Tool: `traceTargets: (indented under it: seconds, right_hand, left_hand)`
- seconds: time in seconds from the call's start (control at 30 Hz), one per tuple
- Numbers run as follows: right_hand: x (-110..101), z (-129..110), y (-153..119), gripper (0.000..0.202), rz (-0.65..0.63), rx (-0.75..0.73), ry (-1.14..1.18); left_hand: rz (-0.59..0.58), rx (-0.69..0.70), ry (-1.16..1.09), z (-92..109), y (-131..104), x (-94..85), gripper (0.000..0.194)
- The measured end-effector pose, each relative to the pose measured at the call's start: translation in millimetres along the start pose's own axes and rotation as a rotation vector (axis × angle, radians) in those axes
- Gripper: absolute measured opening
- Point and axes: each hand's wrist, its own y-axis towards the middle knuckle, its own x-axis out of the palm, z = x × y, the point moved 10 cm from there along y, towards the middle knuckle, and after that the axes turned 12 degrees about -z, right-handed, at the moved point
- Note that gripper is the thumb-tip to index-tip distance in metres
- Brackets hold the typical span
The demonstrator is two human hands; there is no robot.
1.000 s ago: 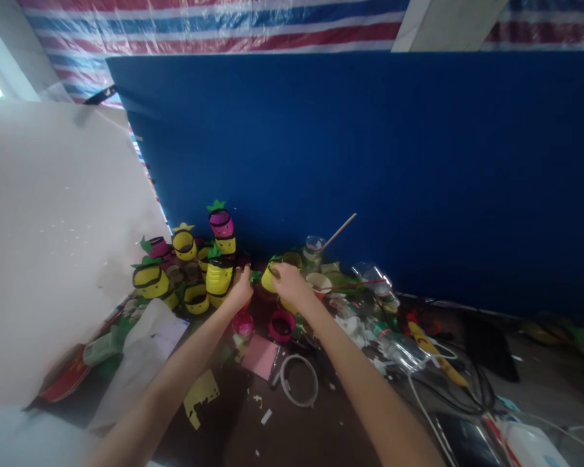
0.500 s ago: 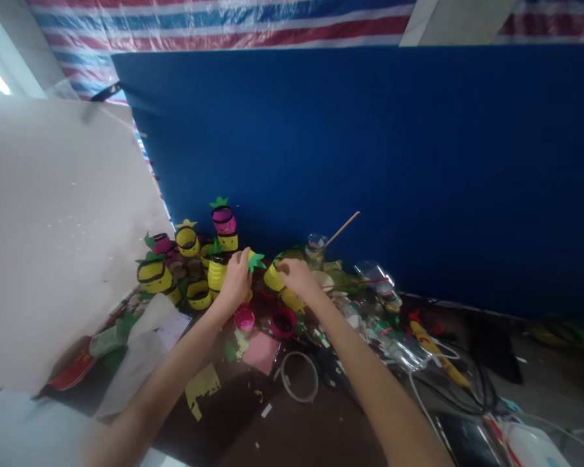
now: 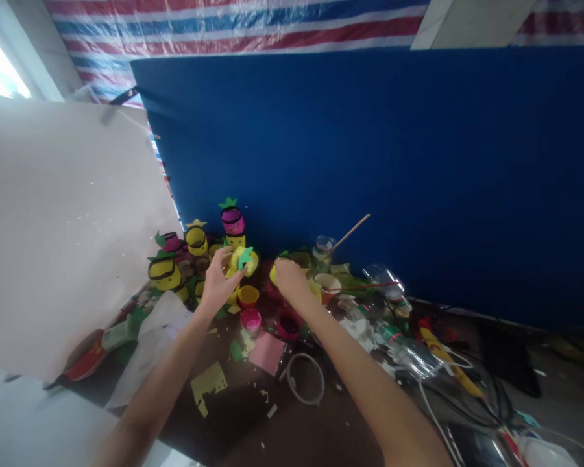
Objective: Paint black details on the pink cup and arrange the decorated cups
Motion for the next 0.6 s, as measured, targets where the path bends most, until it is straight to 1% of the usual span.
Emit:
traceTargets:
  seconds: [0.1,0.2,0.33,0.43,0.6]
  right_hand:
    - [3.1,-4.8,-3.1,0.018,-0.025,-0.024,-0.033]
    - [6.1,-2.2,-5.6,0.013,-0.045,-0.038,-0.053]
    - [9.1,6.2,-4.0,0.015,-0.046,-0.022,-0.04]
    - [9.7,7.4,-1.8,0.017,-0.042,-0.022,-0.011]
    - [4.7,1.6,-4.4,0.013,-0.048,-0.111,0.08]
  left_hand:
    - [-0.016,-0.031,-0.124,-7.5,-1.9,-0.4,0.05]
    - [-0.032,-0.069,-0.225,-13.8,-3.3,-0.6,0.052]
    - [-0.051,-0.12,-0.266,-19.1,-4.6,-0.3,0.054]
    - [-0.042,-0.136,-0.296,-21.3,-5.5,-0.1,0.054]
    - [-0.03,-0.17,-0.33,-27.0,-7.6,1.6,0.057]
